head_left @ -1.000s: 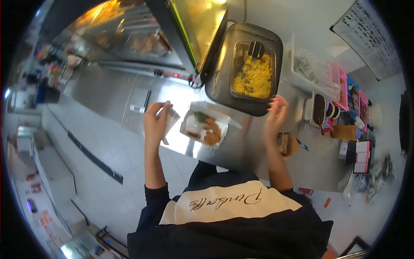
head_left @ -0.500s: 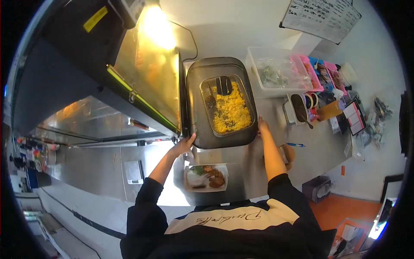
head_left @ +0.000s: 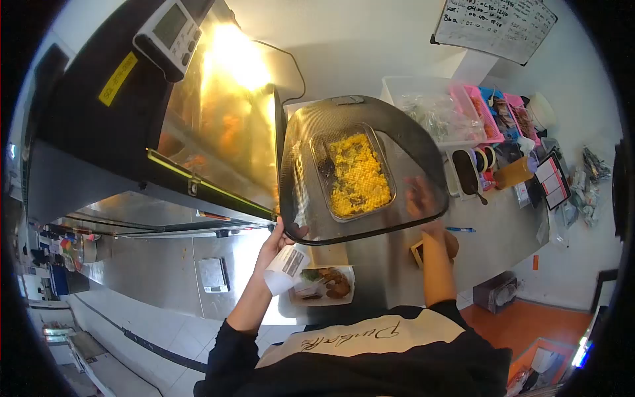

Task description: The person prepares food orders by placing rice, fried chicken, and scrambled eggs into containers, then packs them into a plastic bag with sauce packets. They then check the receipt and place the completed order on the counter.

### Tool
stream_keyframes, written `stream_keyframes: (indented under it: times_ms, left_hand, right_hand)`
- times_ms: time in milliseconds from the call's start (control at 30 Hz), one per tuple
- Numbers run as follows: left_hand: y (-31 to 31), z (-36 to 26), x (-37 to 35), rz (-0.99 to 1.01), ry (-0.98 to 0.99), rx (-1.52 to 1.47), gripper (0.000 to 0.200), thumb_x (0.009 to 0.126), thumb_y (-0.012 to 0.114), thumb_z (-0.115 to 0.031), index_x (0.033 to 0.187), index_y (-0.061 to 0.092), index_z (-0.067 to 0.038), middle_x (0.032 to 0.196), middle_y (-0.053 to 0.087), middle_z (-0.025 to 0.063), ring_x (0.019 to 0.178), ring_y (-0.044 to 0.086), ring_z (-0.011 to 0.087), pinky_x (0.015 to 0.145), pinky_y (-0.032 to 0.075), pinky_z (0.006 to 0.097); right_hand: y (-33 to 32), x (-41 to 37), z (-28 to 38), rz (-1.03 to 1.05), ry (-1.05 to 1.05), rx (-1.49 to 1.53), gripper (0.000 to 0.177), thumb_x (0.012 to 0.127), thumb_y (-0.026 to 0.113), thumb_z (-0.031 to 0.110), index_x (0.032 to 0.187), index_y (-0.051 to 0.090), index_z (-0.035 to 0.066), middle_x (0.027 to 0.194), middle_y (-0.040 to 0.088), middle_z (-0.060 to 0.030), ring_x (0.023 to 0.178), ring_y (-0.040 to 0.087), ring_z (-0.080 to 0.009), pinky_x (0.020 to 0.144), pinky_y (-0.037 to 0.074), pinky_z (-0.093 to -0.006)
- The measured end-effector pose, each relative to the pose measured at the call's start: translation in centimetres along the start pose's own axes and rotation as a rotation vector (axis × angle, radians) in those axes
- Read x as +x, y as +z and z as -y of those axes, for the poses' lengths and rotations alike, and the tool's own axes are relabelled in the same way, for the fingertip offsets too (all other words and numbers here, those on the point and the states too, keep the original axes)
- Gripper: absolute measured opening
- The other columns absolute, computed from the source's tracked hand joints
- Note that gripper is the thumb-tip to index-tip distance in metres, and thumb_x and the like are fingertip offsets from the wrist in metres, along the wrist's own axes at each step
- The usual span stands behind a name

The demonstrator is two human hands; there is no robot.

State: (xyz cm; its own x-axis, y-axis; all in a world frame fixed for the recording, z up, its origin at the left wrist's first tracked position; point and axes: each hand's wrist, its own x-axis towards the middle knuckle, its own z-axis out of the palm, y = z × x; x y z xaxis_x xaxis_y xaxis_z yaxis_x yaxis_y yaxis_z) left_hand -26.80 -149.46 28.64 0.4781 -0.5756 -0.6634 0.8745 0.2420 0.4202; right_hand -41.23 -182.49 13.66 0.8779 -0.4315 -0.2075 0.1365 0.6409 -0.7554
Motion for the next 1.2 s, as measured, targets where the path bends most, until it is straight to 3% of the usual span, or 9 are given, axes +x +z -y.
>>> stream_keyframes:
  times_ms: [67,167,367,467,533,567,667,800,1200]
  left_hand:
    - [3.4,-1.0,-1.2,0.07,0.015,-0.118,0.037,0.096,0.042,-0.041,0.096,0.059,-0.009,0.071,0.063,0.0043,0.051,0.062,0.0159,0.042,0.05,0.0245]
    - [3.6,-3.1,1.1,0.495,0.116,-0.197,0.032,0.098,0.042,-0.033,0.093,0.057,-0.006,0.07,0.062,0.0086,0.051,0.06,0.0165,0.042,0.05,0.0254]
    - [10.0,-10.6,7.0,0.904,0.244,-0.427,0.049,0.098,0.036,-0.038,0.131,0.041,-0.002,0.067,0.061,0.0102,0.041,0.041,0.0114,0.042,0.038,0.0221]
    - [11.3,-10.5,7.1,0.505,0.521,-0.029,0.045,0.097,0.042,-0.038,0.124,0.05,-0.003,0.083,0.066,0.0093,0.047,0.047,0.0084,0.047,0.041,0.0221]
    - [10.1,-8.3,7.8,-0.009,0.623,0.651,0.037,0.094,0.049,-0.037,0.104,0.065,-0.005,0.09,0.067,0.008,0.055,0.057,0.0088,0.053,0.046,0.0236]
    - [6.0,-5.7,10.8,0.126,0.721,0.883,0.038,0.093,0.051,-0.038,0.093,0.068,-0.004,0.08,0.066,0.0069,0.06,0.06,0.011,0.057,0.048,0.0274]
    - [-0.2,0.0,13.0,0.077,0.066,1.788,0.047,0.093,0.046,-0.044,0.095,0.068,-0.002,0.088,0.069,0.0106,0.083,0.065,0.0243,0.073,0.048,0.0349]
    - [-5.8,6.9,17.7,0.115,0.015,1.488,0.046,0.094,0.047,-0.04,0.078,0.064,0.0,0.078,0.069,0.0117,0.067,0.064,0.0248,0.069,0.049,0.0364]
    - [-7.6,9.2,19.7,0.069,-0.054,0.827,0.01,0.091,0.051,-0.008,0.085,0.052,0.0,0.077,0.065,0.0144,0.071,0.066,0.0198,0.056,0.046,0.0284]
  right_hand:
    - [1.5,6.0,-2.6,0.038,0.109,-0.64,0.03,0.089,0.06,0.016,0.119,0.057,0.013,0.099,0.063,-0.0059,0.061,0.054,-0.0089,0.047,0.043,-0.0203]
    - [6.2,14.0,-6.5,0.218,-0.629,-1.613,0.036,0.08,0.059,0.009,0.114,0.06,0.02,0.107,0.056,-0.0121,0.078,0.059,-0.0231,0.062,0.048,-0.035]
    - [9.4,22.3,-9.1,0.723,-0.846,-2.141,0.024,0.075,0.059,0.016,0.097,0.067,0.022,0.122,0.049,-0.0077,0.113,0.046,-0.0274,0.092,0.041,-0.0405]
    - [8.0,23.6,-8.6,0.914,-1.354,-2.044,0.018,0.073,0.059,0.019,0.09,0.067,0.018,0.113,0.053,-0.0052,0.117,0.044,-0.0235,0.093,0.039,-0.0391]
    - [8.1,22.3,-7.2,1.007,-1.287,-2.119,0.014,0.073,0.059,0.023,0.084,0.065,0.016,0.103,0.059,-0.0031,0.111,0.049,-0.0217,0.094,0.038,-0.0378]
    - [8.5,21.4,-6.0,1.053,-1.251,-2.155,0.014,0.073,0.06,0.024,0.082,0.065,0.014,0.098,0.062,-0.002,0.108,0.052,-0.0208,0.094,0.037,-0.0371]
    - [7.4,16.4,-4.1,0.732,-0.385,-2.34,0.028,0.08,0.059,0.027,0.098,0.058,0.007,0.078,0.067,-0.0087,0.077,0.065,-0.0262,0.075,0.048,-0.0413]
    - [6.8,10.1,-2.4,0.053,-0.148,-2.318,0.043,0.084,0.05,0.017,0.123,0.046,0.002,0.071,0.066,-0.0124,0.064,0.066,-0.0272,0.055,0.051,-0.0382]
    - [10.2,2.6,-12.7,0.039,0.222,-2.039,0.061,0.086,0.054,0.026,0.127,0.029,-0.012,0.083,0.066,-0.0226,0.077,0.067,-0.0334,0.068,0.053,-0.045]
